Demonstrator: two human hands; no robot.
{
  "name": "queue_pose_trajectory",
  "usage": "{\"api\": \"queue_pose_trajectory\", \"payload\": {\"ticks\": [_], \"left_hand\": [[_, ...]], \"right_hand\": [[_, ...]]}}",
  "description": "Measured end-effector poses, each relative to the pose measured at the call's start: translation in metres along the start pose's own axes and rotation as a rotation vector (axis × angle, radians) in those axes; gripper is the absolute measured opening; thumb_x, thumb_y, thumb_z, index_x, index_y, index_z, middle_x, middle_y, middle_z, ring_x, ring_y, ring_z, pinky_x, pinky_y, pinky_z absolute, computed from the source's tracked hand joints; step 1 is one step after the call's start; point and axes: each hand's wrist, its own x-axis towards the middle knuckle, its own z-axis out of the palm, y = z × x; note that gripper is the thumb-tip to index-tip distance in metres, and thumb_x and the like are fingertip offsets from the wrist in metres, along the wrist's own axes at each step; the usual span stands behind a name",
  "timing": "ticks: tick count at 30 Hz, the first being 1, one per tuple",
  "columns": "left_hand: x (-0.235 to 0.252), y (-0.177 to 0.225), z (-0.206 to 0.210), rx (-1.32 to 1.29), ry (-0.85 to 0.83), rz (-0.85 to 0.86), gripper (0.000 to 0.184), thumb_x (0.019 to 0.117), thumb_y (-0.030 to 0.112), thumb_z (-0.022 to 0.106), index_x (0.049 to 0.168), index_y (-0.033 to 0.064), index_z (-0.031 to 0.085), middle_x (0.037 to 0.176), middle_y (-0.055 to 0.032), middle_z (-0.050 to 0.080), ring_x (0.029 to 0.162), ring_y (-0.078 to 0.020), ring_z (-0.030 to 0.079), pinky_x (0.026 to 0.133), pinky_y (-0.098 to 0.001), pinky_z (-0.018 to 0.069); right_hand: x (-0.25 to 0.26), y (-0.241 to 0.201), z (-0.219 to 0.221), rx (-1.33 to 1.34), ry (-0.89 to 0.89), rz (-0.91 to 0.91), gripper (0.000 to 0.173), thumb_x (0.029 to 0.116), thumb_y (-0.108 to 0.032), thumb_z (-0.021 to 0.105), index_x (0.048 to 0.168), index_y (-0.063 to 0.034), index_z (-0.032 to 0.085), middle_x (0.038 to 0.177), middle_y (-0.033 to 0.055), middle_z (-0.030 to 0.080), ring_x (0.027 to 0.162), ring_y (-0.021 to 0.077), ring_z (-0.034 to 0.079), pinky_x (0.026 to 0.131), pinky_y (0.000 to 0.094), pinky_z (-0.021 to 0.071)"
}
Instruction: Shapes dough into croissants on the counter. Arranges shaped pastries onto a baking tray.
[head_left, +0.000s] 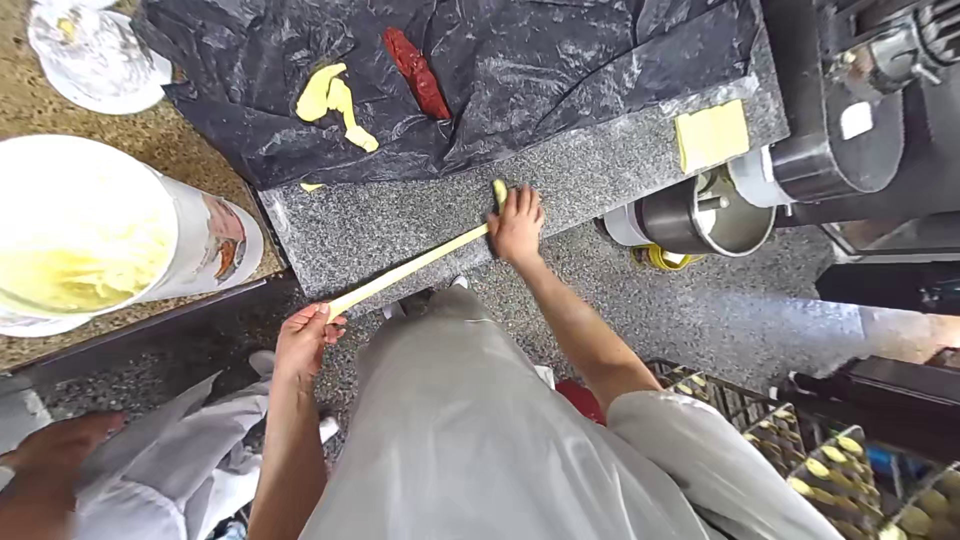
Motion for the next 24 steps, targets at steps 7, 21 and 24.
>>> {"api": "queue_pose_trajectory", "payload": {"ticks": [7, 21, 24], "left_hand": [[0.006, -0.001, 0.039, 0.131, -0.17, -0.059, 0.026, 0.1048, 0.014, 0.057, 0.124, 0.0003, 0.066, 0.094, -0.0072, 0.077, 0.065, -0.0123, 0.07, 0.061, -0.0279, 0.0607], [0.033, 0.004, 0.082, 0.216, -0.149, -0.099, 0.022, 0.1008, 0.016, 0.065, 0.113, -0.0018, 0.07, 0.088, -0.0091, 0.077, 0.06, -0.0144, 0.069, 0.058, -0.0292, 0.06], [0.037, 0.004, 0.092, 0.238, -0.155, -0.103, 0.024, 0.1021, 0.017, 0.064, 0.116, -0.0007, 0.07, 0.089, -0.0093, 0.077, 0.061, -0.0155, 0.069, 0.057, -0.0301, 0.0596]], "right_hand": [[-0.096, -0.103, 0.01, 0.183, -0.113, -0.329, 0.073, 0.0982, -0.074, 0.033, 0.153, -0.0279, 0.049, 0.167, 0.0148, 0.032, 0.153, 0.0414, 0.029, 0.112, 0.0726, 0.0295], [-0.012, -0.055, 0.007, 0.084, -0.021, -0.011, 0.093, 0.0941, -0.071, 0.047, 0.159, -0.0056, 0.033, 0.165, 0.0266, 0.027, 0.154, 0.0492, 0.02, 0.115, 0.0762, 0.0214], [-0.076, -0.116, 0.02, 0.123, -0.144, -0.261, 0.098, 0.0915, -0.081, 0.034, 0.161, -0.0127, 0.033, 0.17, 0.0197, 0.02, 0.157, 0.0445, 0.012, 0.117, 0.0796, 0.0102]]}}
